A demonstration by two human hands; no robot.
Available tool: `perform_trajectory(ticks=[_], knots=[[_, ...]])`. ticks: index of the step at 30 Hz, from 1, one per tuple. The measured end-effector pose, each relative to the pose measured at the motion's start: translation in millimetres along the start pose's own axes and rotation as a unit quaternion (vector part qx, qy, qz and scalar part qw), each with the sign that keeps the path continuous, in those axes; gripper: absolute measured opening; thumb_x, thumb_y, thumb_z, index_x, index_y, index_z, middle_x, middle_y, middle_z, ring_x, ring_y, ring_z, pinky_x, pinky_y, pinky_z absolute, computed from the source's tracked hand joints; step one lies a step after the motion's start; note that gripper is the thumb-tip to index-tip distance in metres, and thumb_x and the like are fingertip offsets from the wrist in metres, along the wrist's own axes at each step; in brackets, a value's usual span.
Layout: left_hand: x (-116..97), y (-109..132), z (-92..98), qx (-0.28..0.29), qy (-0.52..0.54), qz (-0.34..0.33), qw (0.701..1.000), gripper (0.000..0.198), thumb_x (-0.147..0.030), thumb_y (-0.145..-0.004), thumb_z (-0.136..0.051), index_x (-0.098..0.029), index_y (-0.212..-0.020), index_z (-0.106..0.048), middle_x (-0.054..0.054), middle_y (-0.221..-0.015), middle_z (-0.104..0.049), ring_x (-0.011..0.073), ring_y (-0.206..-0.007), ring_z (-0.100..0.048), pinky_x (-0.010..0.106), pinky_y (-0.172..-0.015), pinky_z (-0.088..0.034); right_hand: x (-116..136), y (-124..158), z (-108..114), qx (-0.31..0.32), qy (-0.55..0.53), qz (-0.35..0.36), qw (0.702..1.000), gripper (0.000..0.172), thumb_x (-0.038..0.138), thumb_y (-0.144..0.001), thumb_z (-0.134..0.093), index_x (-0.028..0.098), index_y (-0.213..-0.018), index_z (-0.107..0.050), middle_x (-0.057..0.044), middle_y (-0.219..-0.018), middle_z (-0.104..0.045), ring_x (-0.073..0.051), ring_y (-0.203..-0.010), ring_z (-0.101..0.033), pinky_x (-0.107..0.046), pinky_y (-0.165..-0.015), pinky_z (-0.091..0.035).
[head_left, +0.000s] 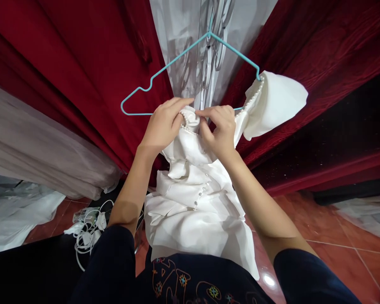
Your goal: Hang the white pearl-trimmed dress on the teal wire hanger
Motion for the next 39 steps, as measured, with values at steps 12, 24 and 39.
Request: perform_trajectory(ticks=[12,24,39], knots=[[19,4,-24.6,0.023,-0.101,0.021,0.994,0.057,-0.002,-0.104,-0.042,-0.021,-0.150,-0.069,0.007,-0.124,-0.077,0.0280,-0.112,-0.067,0.044,-0.106,-0.047,-71,2,64,-0.101,0.139,-0.052,0.984,0.055,0.033,-0.095,-0.061,0.023,-0.148,-0.054,-0.022,-0.146,-0.055,-0.041,-0.142,-0.050,-0.069,-0.123,-0.035],[25,3,-20.0,0.022,-0.091,0.022,0.995,0.061,0.001,-0.100,-0.041,-0.022,-0.147,-0.072,0.008,-0.122,-0.078,0.0284,-0.109,-0.067,0.046,-0.104,-0.047,-107,-43,85,-0.051,0.106,-0.083,0.989,0.062,0.001,-0.066,-0.063,0.018,-0.125,-0.070,-0.017,-0.128,-0.069,-0.031,-0.127,-0.061,-0.048,-0.115,-0.044],[19,2,-21.5,0.038,-0.069,0.024,0.997,0.063,0.002,-0.100,-0.038,-0.021,-0.149,-0.071,0.008,-0.123,-0.077,0.0280,-0.111,-0.067,0.044,-0.103,-0.047,-122,-57,127,-0.112,0.146,-0.165,0.969,0.011,0.004,-0.076,-0.072,0.015,-0.077,-0.071,0.000,-0.065,-0.059,-0.009,-0.060,-0.048,-0.032,-0.062,-0.032]])
Point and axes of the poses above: each hand's wrist, its own y-axis away from the middle knuckle, its own z-axis out of the back of the hand, x = y × z, the point moved 9 cm from there along -y, towards the middle knuckle
